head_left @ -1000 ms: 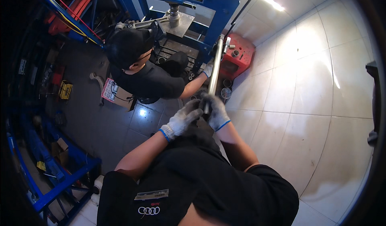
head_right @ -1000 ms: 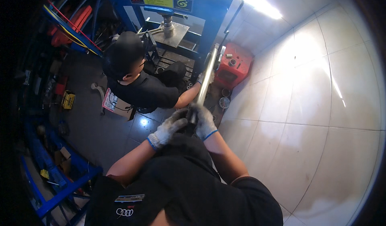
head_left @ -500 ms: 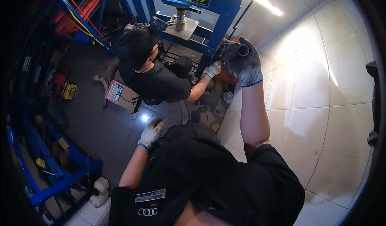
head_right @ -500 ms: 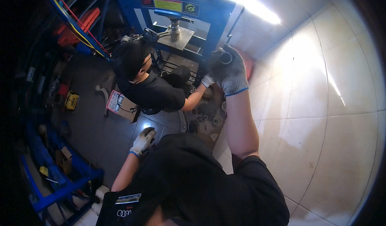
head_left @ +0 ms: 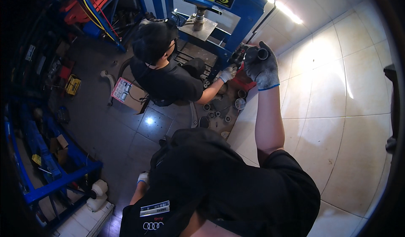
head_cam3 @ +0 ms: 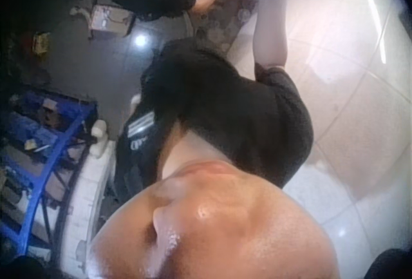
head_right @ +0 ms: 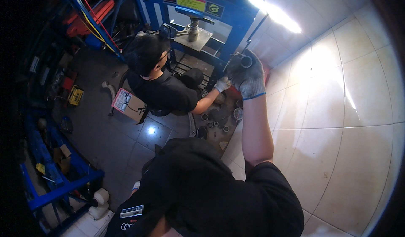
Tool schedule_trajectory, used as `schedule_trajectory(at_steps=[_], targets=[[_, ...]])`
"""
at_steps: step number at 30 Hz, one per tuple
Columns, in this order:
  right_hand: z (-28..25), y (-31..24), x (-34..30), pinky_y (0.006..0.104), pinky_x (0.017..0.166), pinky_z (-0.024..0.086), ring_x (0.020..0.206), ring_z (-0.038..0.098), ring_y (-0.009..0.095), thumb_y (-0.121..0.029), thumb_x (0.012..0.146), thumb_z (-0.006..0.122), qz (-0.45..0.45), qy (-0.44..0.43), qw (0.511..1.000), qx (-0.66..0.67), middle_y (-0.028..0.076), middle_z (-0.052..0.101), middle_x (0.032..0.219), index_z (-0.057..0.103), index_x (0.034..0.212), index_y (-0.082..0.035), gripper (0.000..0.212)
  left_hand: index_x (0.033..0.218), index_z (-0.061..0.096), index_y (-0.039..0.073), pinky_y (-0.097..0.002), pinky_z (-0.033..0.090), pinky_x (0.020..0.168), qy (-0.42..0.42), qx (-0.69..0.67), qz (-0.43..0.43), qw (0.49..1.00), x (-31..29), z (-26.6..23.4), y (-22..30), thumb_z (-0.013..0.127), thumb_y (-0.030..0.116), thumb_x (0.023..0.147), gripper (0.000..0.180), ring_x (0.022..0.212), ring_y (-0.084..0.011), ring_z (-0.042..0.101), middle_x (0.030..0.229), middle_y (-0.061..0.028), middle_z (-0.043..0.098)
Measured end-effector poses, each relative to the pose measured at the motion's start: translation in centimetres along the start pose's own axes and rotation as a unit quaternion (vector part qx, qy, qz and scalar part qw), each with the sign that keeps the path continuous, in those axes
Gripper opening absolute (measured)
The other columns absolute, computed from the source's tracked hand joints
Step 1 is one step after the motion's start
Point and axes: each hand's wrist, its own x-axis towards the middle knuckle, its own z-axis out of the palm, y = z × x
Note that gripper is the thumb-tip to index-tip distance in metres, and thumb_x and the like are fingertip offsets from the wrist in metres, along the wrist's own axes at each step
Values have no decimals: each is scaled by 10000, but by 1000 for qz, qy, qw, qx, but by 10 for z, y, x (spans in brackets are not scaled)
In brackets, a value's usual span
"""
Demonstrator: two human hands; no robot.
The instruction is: The person operates a hydraulic press by repeatedly pulling a long metal lever to press a metal part. They adjust the part on the press bed between cycles and continue the pressing action throughout the clip.
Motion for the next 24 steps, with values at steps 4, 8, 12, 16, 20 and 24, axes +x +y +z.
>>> schedule_trajectory(at_steps=[4,8,12,16,20,24], targets=[[-1,5,5,315,587,589,686,680,210,-236,947,581,-11,29,1000,5,94,682,755,634,841,-35,234,1319,597,113,-470,457,1015,-3,-2,24,1000,25,19,11,474,383,983,448,1254,-397,550,1344,-231,583],[-3,10,9,313,593,589,694,683,208,-220,941,597,-12,19,1000,1,80,676,741,629,826,-44,213,1321,594,108,-470,457,1012,-9,18,48,999,59,28,11,471,393,985,458,1252,-401,549,1334,-234,588],[-5,15,10,312,599,586,680,672,211,-213,934,613,-8,-6,1000,-12,81,671,751,624,818,-52,199,1323,592,103,-470,458,1009,-35,49,60,996,77,30,6,467,402,986,468,1250,-404,549,1325,-238,593],[-7,17,10,321,602,586,663,658,222,-219,935,614,9,16,1000,12,91,664,769,623,822,-62,193,1322,593,103,-471,459,1006,-13,37,57,998,73,24,9,466,403,987,468,1247,-406,551,1320,-238,596],[-9,18,12,321,600,585,652,651,225,-229,941,607,-13,45,999,3,96,653,764,625,838,-66,194,1321,595,103,-473,460,1004,-7,33,56,998,63,19,16,466,404,987,468,1244,-407,553,1315,-238,599],[-13,20,15,312,615,610,673,676,208,-257,969,563,-19,4,999,-25,124,671,845,598,1023,15,279,1319,596,102,-474,462,1001,-6,29,56,998,58,18,19,465,405,987,468,1240,-408,554,1310,-238,602]])
